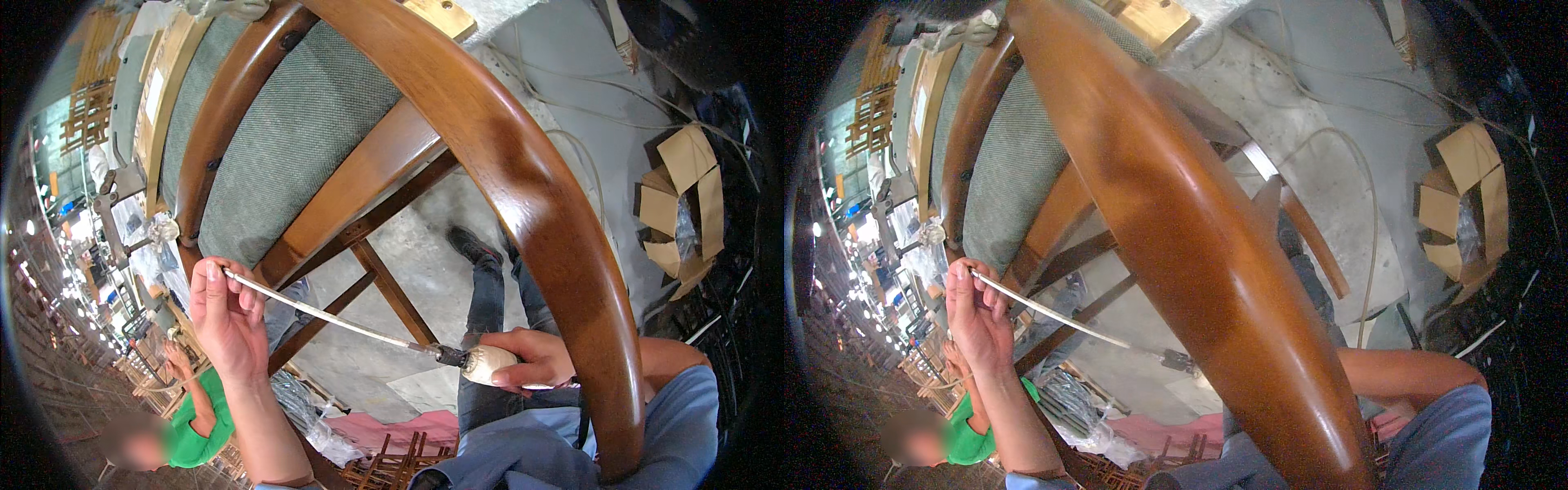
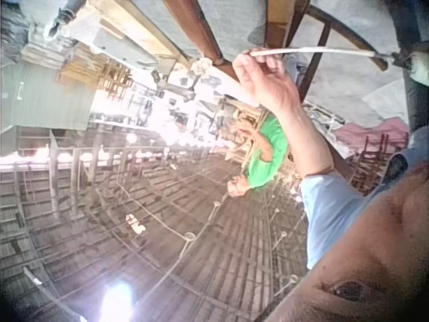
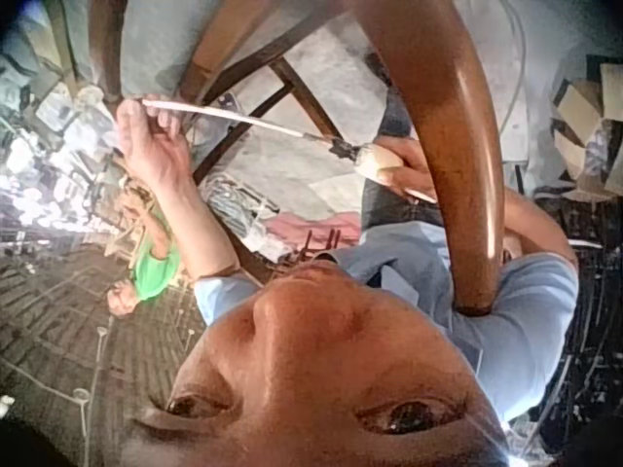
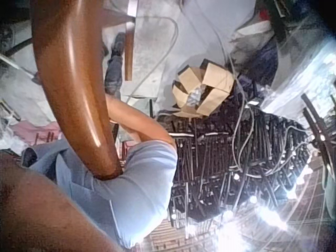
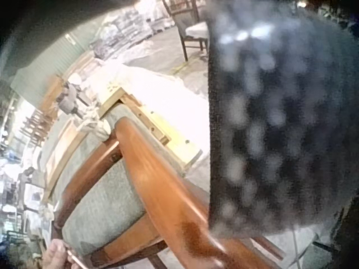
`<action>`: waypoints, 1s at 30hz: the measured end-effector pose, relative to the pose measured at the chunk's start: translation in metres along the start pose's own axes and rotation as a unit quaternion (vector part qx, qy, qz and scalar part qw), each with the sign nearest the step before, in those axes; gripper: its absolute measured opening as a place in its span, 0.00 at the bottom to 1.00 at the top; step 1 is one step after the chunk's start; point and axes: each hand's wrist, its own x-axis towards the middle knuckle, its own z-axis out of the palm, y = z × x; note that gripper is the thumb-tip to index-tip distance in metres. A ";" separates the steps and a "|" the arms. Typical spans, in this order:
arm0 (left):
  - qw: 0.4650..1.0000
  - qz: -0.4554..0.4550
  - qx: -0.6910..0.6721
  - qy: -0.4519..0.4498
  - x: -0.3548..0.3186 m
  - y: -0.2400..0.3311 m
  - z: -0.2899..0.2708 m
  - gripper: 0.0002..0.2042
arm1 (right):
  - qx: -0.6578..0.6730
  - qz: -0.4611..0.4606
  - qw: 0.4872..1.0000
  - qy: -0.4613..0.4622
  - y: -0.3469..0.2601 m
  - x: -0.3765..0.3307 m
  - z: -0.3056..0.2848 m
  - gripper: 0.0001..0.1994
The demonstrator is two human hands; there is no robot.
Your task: The person assembles wooden dining chairs by placing frames into a jig, inserting screws with a power drill, and attaching cushioned seat pads. The person repeats this process for multiple chairs in a workshop setting.
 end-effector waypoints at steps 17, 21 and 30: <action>0.999 -0.042 0.003 0.018 -0.003 0.002 0.012 0.11 | -0.176 -0.144 0.962 0.153 -0.002 0.002 0.003 0.19; 0.998 -0.051 0.027 -0.011 -0.004 0.002 0.009 0.11 | 0.023 -0.067 0.982 0.177 -0.005 -0.013 0.006 0.22; 0.997 -0.043 0.057 -0.006 -0.008 0.001 0.015 0.10 | 0.084 -0.033 0.978 0.190 -0.029 -0.011 0.007 0.30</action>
